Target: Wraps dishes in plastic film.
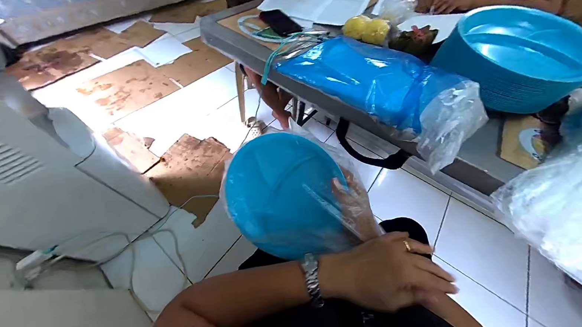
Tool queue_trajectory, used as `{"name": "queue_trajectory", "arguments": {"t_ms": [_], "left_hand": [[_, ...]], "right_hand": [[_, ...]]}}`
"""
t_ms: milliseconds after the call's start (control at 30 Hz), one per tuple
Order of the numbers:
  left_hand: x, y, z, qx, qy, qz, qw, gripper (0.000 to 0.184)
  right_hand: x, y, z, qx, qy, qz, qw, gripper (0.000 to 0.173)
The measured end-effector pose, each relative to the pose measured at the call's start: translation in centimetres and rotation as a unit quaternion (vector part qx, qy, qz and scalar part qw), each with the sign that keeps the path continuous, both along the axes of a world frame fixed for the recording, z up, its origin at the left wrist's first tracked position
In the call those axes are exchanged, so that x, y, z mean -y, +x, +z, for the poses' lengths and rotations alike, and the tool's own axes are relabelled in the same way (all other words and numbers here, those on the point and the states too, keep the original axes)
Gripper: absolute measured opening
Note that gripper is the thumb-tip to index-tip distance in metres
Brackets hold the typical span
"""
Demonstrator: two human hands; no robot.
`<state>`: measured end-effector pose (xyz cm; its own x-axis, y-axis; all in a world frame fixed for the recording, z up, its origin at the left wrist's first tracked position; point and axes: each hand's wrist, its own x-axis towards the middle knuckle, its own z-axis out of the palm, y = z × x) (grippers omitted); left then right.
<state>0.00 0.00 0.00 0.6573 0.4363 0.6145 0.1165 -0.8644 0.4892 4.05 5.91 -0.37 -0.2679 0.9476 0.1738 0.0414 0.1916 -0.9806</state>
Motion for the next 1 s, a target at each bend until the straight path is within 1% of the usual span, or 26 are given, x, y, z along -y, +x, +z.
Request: {"name": "queue_trajectory", "arguments": {"t_ms": [33, 67, 100, 133, 167, 200, 233, 267, 300, 333, 367, 400, 433, 467, 500, 533, 600, 667, 767, 800, 833, 867, 900, 933, 967, 1000], "left_hand": [[1.0, -0.6, 1.2, 0.045, 0.06, 0.012, 0.997, 0.032], [2.1, -1.4, 2.2, 0.096, 0.132, 0.067, 0.984, 0.033], [3.1, -2.4, 3.0, 0.136, 0.207, 0.163, 0.955, 0.027], [3.7, -3.8, 3.4, 0.17, 0.265, 0.268, 0.911, 0.029], [3.6, -5.2, 3.6, 0.207, 0.3, 0.356, 0.86, 0.051], [2.8, -6.1, 4.1, 0.255, 0.309, 0.419, 0.815, 0.077], [1.8, -6.4, 4.3, 0.312, 0.273, 0.44, 0.796, 0.096], [0.9, -6.0, 4.0, 0.372, 0.198, 0.416, 0.806, 0.11], [0.3, -4.9, 3.6, 0.417, 0.087, 0.377, 0.822, 0.121], [0.1, -3.4, 3.1, 0.441, -0.044, 0.334, 0.832, 0.126], [-0.1, -1.9, 2.7, 0.449, -0.174, 0.293, 0.826, 0.112], [-0.4, -0.7, 2.4, 0.436, -0.284, 0.25, 0.817, 0.077], [-0.8, 0.0, 2.0, 0.377, -0.367, 0.194, 0.828, 0.045], [-1.4, 0.5, 1.4, 0.311, -0.417, 0.137, 0.843, 0.024], [-2.0, 0.8, 0.8, 0.257, -0.439, 0.092, 0.856, 0.015], [-2.7, 1.0, 0.2, 0.217, -0.449, 0.066, 0.864, 0.012], [-3.8, 1.1, -0.9, 0.139, -0.461, 0.046, 0.875, 0.008], [-4.4, 1.4, -1.7, 0.045, -0.481, 0.033, 0.875, 0.006], [-4.4, 1.5, -3.2, -0.119, -0.491, -0.017, 0.863, 0.013], [-4.6, 1.2, -4.1, -0.172, -0.471, -0.037, 0.864, 0.019], [-5.0, 0.7, -4.8, -0.205, -0.448, -0.054, 0.869, 0.03], [-5.4, 0.1, -5.2, -0.206, -0.43, -0.063, 0.877, 0.047], [-5.7, -0.4, -4.9, -0.174, -0.425, -0.061, 0.886, 0.068], [-5.9, -0.6, -4.0, -0.112, -0.428, -0.049, 0.896, 0.089], [-6.1, -0.3, -2.8, -0.042, -0.429, -0.036, 0.901, 0.105], [-6.2, 0.5, -1.4, 0.028, -0.435, -0.026, 0.9, 0.11]], "right_hand": [[0.0, 0.7, 1.3, -0.032, -0.006, -0.022, 0.999, 0.043], [0.1, 1.6, 2.7, -0.064, -0.006, -0.044, 0.997, 0.044], [0.1, 2.7, 4.0, -0.099, 0.004, -0.077, 0.992, 0.043], [0.1, 3.9, 4.9, -0.133, 0.032, -0.116, 0.984, 0.04], [0.1, 5.1, 5.6, -0.159, 0.072, -0.16, 0.972, 0.037], [-0.1, 6.3, 6.0, -0.177, 0.117, -0.204, 0.956, 0.037], [-0.2, 7.3, 6.2, -0.186, 0.159, -0.239, 0.94, 0.043], [-0.4, 8.1, 6.2, -0.198, 0.191, -0.265, 0.924, 0.047], [-0.4, 8.5, 6.4, -0.214, 0.202, -0.291, 0.91, 0.046], [-0.3, 8.9, 6.7, -0.221, 0.204, -0.311, 0.901, 0.047], [-0.2, 9.3, 7.2, -0.224, 0.199, -0.331, 0.895, 0.046], [-0.1, 9.8, 7.6, -0.221, 0.194, -0.354, 0.888, 0.044], [-0.2, 10.7, 8.1, -0.213, 0.193, -0.379, 0.88, 0.041], [-0.3, 12.1, 8.2, -0.2, 0.197, -0.4, 0.872, 0.041], [-0.5, 13.8, 8.3, -0.192, 0.191, -0.421, 0.866, 0.042], [-0.6, 15.3, 8.3, -0.194, 0.18, -0.447, 0.854, 0.043], [-0.9, 18.1, 7.5, -0.201, 0.173, -0.505, 0.821, 0.045], [-0.9, 20.6, 5.9, -0.18, 0.184, -0.544, 0.798, 0.051], [0.1, 22.8, 4.0, -0.136, 0.189, -0.56, 0.795, 0.058], [0.6, 23.4, 3.6, -0.112, 0.2, -0.557, 0.799, 0.06], [1.3, 24.1, 3.4, -0.079, 0.211, -0.547, 0.806, 0.063], [2.0, 24.8, 3.5, -0.048, 0.218, -0.543, 0.809, 0.064], [2.8, 25.4, 3.9, -0.026, 0.215, -0.532, 0.819, 0.067], [3.7, 25.9, 4.3, -0.008, 0.207, -0.52, 0.828, 0.069], [4.5, 26.0, 4.6, 0.0, 0.195, -0.514, 0.835, 0.07], [5.0, 26.0, 4.8, 0.003, 0.186, -0.512, 0.839, 0.07]]}}
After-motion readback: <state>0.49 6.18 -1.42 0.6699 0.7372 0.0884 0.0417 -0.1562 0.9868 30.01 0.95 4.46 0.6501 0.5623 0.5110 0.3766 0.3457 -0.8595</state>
